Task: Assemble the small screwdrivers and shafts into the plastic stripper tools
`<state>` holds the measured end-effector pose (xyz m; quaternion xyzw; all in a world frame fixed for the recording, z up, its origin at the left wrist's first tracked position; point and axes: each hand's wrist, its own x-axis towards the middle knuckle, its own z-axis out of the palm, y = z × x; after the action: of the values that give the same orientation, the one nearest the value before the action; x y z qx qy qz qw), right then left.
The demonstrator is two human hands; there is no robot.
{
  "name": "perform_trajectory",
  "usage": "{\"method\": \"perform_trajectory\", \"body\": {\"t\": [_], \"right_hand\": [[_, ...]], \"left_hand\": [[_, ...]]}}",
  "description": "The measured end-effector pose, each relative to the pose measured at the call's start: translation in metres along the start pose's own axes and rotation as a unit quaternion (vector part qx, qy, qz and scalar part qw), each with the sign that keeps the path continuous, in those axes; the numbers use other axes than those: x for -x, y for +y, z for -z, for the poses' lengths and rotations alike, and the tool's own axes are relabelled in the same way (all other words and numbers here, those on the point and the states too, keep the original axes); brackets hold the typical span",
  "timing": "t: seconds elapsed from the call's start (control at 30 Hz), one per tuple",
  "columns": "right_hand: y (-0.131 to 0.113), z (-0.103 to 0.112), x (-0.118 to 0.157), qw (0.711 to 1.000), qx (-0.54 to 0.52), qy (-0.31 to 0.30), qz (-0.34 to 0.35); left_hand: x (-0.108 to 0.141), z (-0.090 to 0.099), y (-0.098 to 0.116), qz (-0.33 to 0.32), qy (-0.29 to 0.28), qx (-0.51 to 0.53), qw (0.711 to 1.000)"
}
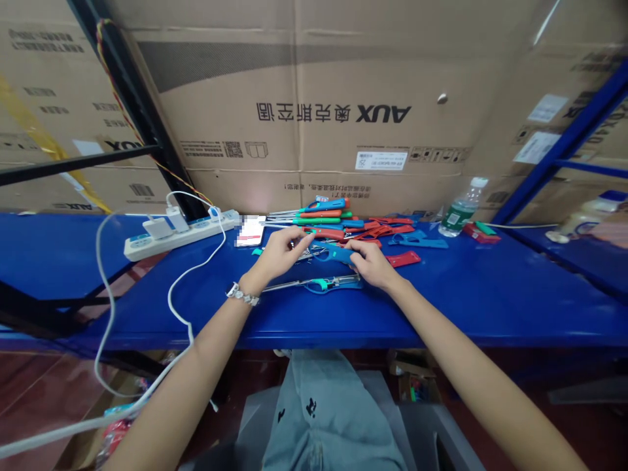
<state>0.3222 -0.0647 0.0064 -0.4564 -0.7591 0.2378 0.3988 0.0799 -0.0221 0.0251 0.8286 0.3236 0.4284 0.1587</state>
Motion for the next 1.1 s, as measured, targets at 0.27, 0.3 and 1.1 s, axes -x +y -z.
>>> {"method": "perform_trajectory", "body": {"t": [0.27, 0.3, 1.1], "right_hand": [[-0.014, -0.01, 0.015, 0.989, 0.124, -0.002, 0.083], [-0.017, -0.011, 0.016, 0.985, 0.149, -0.002, 0.092], [-0.025, 0.008, -0.005, 0.934, 0.224, -0.233, 0.15]], "left_hand": [[0.02, -0.011, -0.001, 0.131, -0.025, 0.078, 0.988], [0.02, -0.011, -0.001, 0.136, -0.025, 0.075, 0.988], [0.031, 0.007, -0.008, 0.106, -0.051, 0.003, 0.993]]}}
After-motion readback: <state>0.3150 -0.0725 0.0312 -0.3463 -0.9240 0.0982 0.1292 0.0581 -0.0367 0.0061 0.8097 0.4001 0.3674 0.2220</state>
